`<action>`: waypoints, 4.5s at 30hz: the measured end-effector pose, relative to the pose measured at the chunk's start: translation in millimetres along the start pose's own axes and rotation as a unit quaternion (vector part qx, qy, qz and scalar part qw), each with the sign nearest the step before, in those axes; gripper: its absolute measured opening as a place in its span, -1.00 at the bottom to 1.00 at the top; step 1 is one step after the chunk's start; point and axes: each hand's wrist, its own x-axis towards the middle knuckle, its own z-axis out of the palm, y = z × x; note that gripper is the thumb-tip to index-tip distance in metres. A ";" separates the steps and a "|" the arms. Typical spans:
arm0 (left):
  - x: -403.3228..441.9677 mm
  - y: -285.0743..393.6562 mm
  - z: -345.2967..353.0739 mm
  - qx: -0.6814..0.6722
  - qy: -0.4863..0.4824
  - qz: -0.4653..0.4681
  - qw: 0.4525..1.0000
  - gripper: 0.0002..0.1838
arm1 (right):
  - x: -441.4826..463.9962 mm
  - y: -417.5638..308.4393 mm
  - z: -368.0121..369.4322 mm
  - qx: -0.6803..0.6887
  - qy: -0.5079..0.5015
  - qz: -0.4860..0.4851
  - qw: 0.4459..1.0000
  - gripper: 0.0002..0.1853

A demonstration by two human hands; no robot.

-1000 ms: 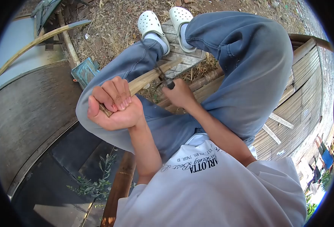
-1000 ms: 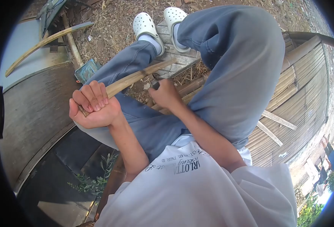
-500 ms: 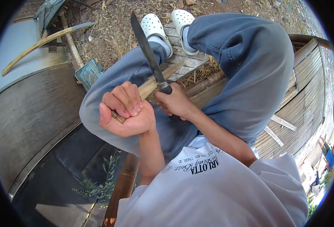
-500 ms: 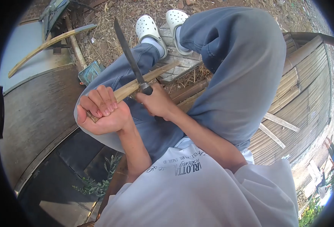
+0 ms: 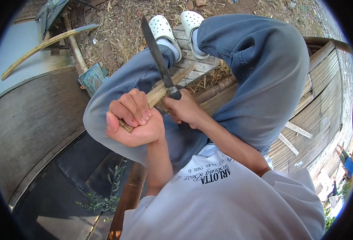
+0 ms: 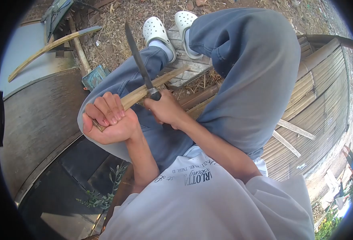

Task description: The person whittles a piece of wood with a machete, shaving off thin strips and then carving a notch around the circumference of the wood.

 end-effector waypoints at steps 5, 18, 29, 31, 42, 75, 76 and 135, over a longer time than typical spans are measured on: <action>-4.5 3.6 -1.7 0.016 0.017 -0.006 1.000 -0.53 | 28.8 21.3 -19.0 0.022 0.046 0.017 0.999 -0.83; -1.8 -0.4 2.8 0.008 0.020 -0.012 1.000 -0.53 | 5.8 7.5 -6.3 -0.011 0.036 -0.001 0.999 -0.82; -10.4 0.7 6.5 0.024 0.012 -0.008 1.000 -0.53 | 6.6 10.2 -15.0 0.087 -0.041 0.045 0.994 -0.86; -9.4 3.7 -0.8 0.021 0.019 0.000 1.000 -0.53 | 30.8 24.7 -23.3 0.097 0.023 0.070 0.993 -0.86; -10.2 4.2 -1.2 0.018 0.002 0.008 1.000 -0.53 | 25.5 26.0 -21.8 0.118 0.008 0.054 0.991 -0.81; -0.2 4.5 -2.6 0.020 0.016 0.001 1.000 -0.54 | 56.2 72.4 -44.3 -0.318 0.240 -0.205 0.894 -0.71; 0.5 4.3 -3.2 0.018 0.018 0.002 1.000 -0.54 | 63.5 66.7 -50.3 -0.328 0.255 -0.082 0.906 -0.71; -7.2 10.2 -12.6 0.001 0.035 0.010 0.999 -0.55 | 83.2 55.6 -49.5 0.019 0.113 0.015 0.993 -0.83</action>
